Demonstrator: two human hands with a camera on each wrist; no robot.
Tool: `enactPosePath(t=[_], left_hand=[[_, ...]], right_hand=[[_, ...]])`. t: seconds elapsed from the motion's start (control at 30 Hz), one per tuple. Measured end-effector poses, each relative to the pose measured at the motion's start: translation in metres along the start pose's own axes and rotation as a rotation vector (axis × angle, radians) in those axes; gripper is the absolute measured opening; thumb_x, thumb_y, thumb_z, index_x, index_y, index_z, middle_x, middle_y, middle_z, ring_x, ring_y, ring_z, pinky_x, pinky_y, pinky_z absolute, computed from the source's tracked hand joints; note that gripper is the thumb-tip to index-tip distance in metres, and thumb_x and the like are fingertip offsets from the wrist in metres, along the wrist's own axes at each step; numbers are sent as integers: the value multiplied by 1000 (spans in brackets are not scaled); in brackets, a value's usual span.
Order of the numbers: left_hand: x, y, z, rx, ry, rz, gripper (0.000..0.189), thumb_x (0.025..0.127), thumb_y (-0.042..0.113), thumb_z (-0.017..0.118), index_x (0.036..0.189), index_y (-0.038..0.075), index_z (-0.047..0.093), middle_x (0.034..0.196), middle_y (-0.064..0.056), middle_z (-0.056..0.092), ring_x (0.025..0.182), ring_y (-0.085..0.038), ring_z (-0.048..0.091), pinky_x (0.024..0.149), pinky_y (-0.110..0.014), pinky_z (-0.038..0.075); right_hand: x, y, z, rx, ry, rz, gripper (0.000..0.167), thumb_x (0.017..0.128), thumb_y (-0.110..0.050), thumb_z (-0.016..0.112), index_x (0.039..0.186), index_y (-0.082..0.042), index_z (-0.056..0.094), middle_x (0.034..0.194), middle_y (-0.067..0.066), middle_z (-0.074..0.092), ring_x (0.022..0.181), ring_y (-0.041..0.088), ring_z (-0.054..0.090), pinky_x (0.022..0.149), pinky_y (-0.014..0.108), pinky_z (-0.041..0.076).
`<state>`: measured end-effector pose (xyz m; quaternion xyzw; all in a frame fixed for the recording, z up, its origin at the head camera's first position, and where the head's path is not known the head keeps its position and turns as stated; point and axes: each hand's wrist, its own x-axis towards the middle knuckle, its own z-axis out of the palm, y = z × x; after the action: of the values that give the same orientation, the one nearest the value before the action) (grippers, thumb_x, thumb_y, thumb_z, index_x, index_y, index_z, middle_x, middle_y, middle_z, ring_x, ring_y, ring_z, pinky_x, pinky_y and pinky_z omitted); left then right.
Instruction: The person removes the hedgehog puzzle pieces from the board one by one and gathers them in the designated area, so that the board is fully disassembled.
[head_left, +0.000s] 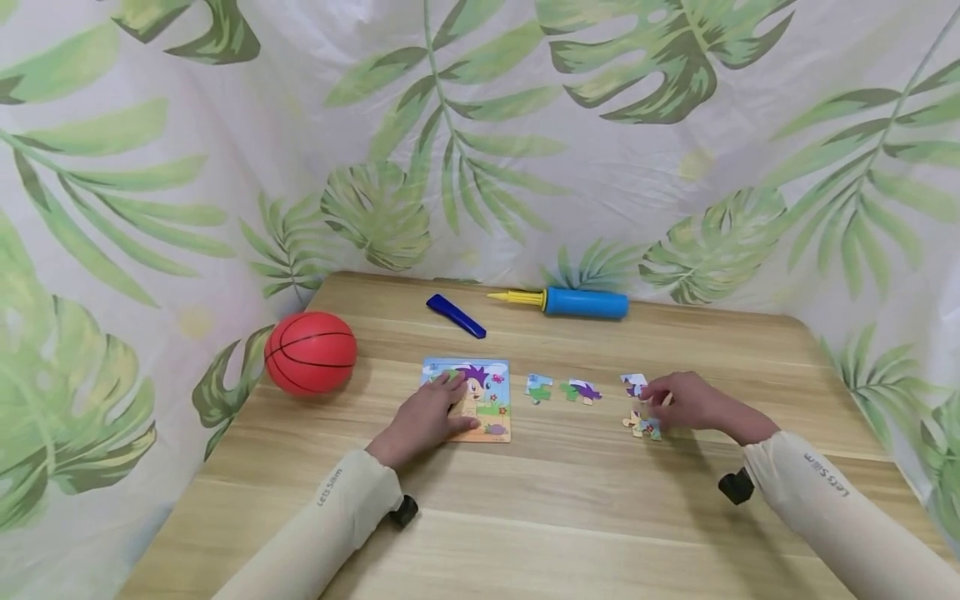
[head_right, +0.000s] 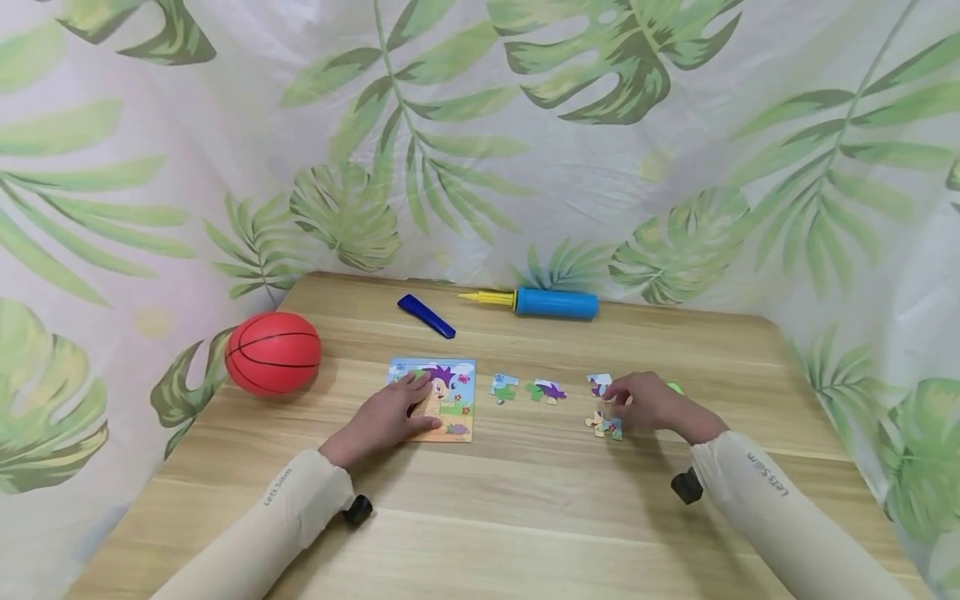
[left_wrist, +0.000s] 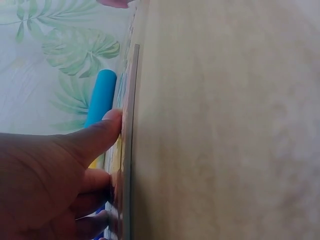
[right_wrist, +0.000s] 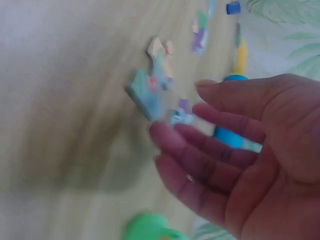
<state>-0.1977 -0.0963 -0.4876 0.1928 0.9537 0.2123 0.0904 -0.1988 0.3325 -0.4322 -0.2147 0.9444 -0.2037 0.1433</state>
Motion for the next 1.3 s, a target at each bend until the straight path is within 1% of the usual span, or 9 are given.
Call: enactPosePath(t=[0.13, 0.23, 0.5, 0.63, 0.73, 0.83, 0.97, 1.07, 1.3], left_hand=[[-2, -1, -1, 16, 13, -7, 74, 91, 48, 69, 148, 6, 47, 162, -8, 36, 153, -34, 28, 120, -55, 34], [-3, -3, -1, 33, 25, -7, 74, 91, 48, 70, 147, 6, 48, 162, -8, 38, 153, -34, 30, 119, -55, 35], [-6, -9, 0, 96, 51, 15, 74, 89, 50, 72, 143, 4, 53, 155, -12, 47, 146, -35, 41, 118, -52, 38], [-4, -13, -2, 148, 99, 47, 70, 89, 50, 72, 140, 3, 58, 149, -12, 55, 142, -34, 47, 117, -48, 40], [-7, -14, -7, 124, 141, 30, 70, 89, 49, 72, 139, 2, 59, 149, -14, 55, 144, -35, 45, 118, -49, 39], [-15, -15, -12, 80, 141, -12, 73, 89, 49, 72, 142, 1, 55, 153, -16, 49, 148, -36, 39, 119, -52, 36], [-25, -20, -11, 61, 85, -45, 77, 91, 49, 70, 148, 3, 47, 160, -15, 40, 152, -36, 32, 121, -52, 34], [-30, -24, -7, 59, 60, -57, 78, 93, 53, 65, 151, 5, 43, 162, -11, 36, 154, -33, 29, 122, -51, 33], [-31, -23, -6, 98, 103, -48, 75, 94, 54, 63, 147, 3, 49, 159, -13, 41, 150, -32, 36, 118, -49, 38]], right_hand=[[0, -10, -13, -81, 119, 12, 15, 93, -11, 66, 102, -1, 73, 88, 6, 75, 68, 7, 62, 64, 29, 51], [5, -22, -18, -94, 165, 1, 10, 95, -11, 65, 97, -5, 73, 89, 4, 74, 70, 6, 60, 64, 29, 50], [43, -74, -9, -78, 101, -133, 10, 96, -14, 66, 98, -11, 75, 89, 0, 75, 73, 8, 61, 68, 28, 54], [63, -101, -7, -75, 98, -183, 10, 95, -15, 67, 99, -11, 76, 91, 0, 75, 75, 8, 63, 71, 30, 56], [76, -120, -5, -85, 95, -228, 11, 96, -15, 67, 100, -11, 76, 93, 1, 76, 78, 9, 65, 74, 32, 58], [87, -137, -2, -85, 70, -235, 12, 96, -17, 67, 101, -12, 76, 95, 0, 76, 78, 9, 65, 77, 33, 58], [104, -153, 12, -66, 19, -210, 13, 97, -19, 65, 103, -14, 75, 97, -1, 75, 79, 10, 62, 79, 31, 58], [118, -161, 30, -60, -8, -224, 14, 98, -17, 64, 105, -11, 75, 98, 0, 75, 83, 11, 63, 82, 32, 58], [148, -175, 71, -92, -10, -271, 27, 98, -18, 64, 121, -6, 70, 109, 8, 72, 98, 20, 66, 90, 39, 56]])
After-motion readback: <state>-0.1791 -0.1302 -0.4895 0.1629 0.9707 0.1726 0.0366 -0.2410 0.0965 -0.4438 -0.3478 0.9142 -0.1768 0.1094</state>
